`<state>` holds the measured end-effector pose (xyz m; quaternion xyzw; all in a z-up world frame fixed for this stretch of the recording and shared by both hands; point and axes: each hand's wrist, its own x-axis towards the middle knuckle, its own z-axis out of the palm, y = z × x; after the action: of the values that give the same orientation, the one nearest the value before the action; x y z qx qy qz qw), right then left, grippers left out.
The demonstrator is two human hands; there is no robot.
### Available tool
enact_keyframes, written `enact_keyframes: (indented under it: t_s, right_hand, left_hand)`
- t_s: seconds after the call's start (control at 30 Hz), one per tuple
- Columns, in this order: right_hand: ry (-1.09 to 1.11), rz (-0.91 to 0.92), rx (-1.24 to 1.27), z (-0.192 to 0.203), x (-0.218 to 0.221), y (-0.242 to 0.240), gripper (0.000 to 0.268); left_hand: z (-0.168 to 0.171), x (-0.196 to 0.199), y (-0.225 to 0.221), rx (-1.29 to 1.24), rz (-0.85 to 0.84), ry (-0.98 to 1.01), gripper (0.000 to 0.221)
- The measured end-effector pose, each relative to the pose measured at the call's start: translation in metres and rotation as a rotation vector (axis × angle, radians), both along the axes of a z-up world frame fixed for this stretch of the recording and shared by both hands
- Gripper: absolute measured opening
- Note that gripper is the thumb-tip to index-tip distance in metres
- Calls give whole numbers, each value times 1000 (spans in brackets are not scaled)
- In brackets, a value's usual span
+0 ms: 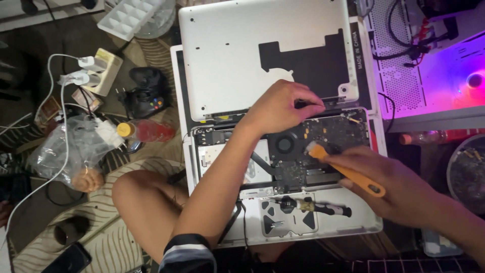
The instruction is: Repairing a laptop by seating internal connectors with a spudger and fastening motherboard screws with a screwdriver.
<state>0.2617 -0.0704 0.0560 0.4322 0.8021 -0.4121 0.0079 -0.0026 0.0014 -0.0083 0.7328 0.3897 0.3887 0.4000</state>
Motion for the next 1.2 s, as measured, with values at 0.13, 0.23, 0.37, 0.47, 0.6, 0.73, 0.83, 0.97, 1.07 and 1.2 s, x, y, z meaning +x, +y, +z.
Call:
enact_keyframes:
  t_s: [0.13,0.23,0.37,0.47,0.6,0.73,0.83,0.97,1.07,1.2]
  right_hand:
    - [59,44,-18,-1,0,-4,49]
    - [80,27,20,-5,5,-7,42]
    - [58,2,-17,4,3,-7,29]
    - [-86,-86,-31,-1,6,-10,46]
    - [77,-81,-64,-2,7,-7,31]
    - [-17,-120,-52,-1,8,-8,38]
    - [59,-101,-22,-3,11,-8,36]
    - [85,-77,5,-2,11,-8,32]
    - [11,-128,18,4,11,-7,32]
    - [52,-119,7,2,15,-2,30]
  left_hand:
    - [1,0,0,-42,3,40,11]
    - [2,1,0,-62,8,51,12]
    - [3,0,0,-59,1,45,12]
    - [7,0,-1,-46,10,57,12]
    - [8,-1,-2,-30,17,46,12]
    - [9,0,-2,-34,26,49,11]
    - [9,0,-2,-46,32,46,11]
    - [11,1,-3,-83,35,76,12]
    - [11,1,-2,-85,38,85,13]
    - [13,2,-1,-69,39,111,13]
